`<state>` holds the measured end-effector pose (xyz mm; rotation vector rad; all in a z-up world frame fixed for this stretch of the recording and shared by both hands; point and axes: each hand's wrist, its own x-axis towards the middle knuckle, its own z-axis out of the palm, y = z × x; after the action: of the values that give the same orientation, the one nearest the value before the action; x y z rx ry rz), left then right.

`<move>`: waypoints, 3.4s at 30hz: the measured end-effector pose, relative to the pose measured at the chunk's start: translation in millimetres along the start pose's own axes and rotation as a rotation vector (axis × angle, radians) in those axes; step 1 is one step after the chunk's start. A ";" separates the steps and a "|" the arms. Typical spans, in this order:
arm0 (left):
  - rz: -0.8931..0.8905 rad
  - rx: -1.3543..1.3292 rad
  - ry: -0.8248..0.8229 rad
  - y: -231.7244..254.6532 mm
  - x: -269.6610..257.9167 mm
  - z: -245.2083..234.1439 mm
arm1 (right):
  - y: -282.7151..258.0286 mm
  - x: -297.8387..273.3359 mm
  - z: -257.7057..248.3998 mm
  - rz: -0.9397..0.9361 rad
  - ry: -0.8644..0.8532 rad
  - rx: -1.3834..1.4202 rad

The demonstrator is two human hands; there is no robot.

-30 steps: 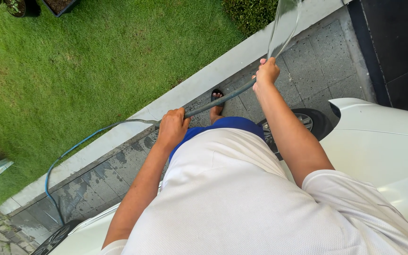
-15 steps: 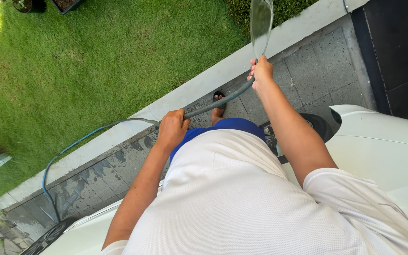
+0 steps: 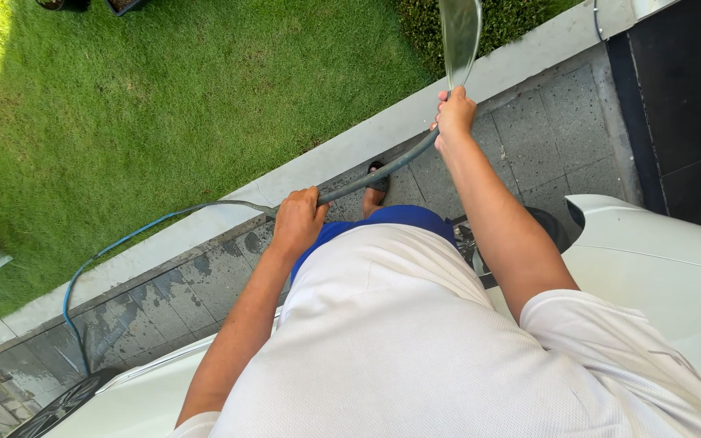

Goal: Watering a car and nearby plants with a hose.

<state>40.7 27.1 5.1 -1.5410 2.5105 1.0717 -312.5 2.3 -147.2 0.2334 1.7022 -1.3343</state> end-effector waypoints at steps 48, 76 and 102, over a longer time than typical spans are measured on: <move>-0.022 -0.058 0.082 -3.1 -2.8 -3.7 | -30.0 -13.1 36.0 -0.139 -0.036 -0.032; -0.011 -0.062 0.085 2.3 4.0 -8.2 | -46.4 -17.0 40.3 -0.236 -0.044 0.010; -0.039 -0.058 0.094 -9.6 -4.9 -2.9 | -47.3 -26.4 59.2 -0.188 -0.169 -0.114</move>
<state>51.7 26.7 3.8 -1.6869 2.5183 1.1019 -296.1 -56.1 -94.8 -0.1057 1.6813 -1.3460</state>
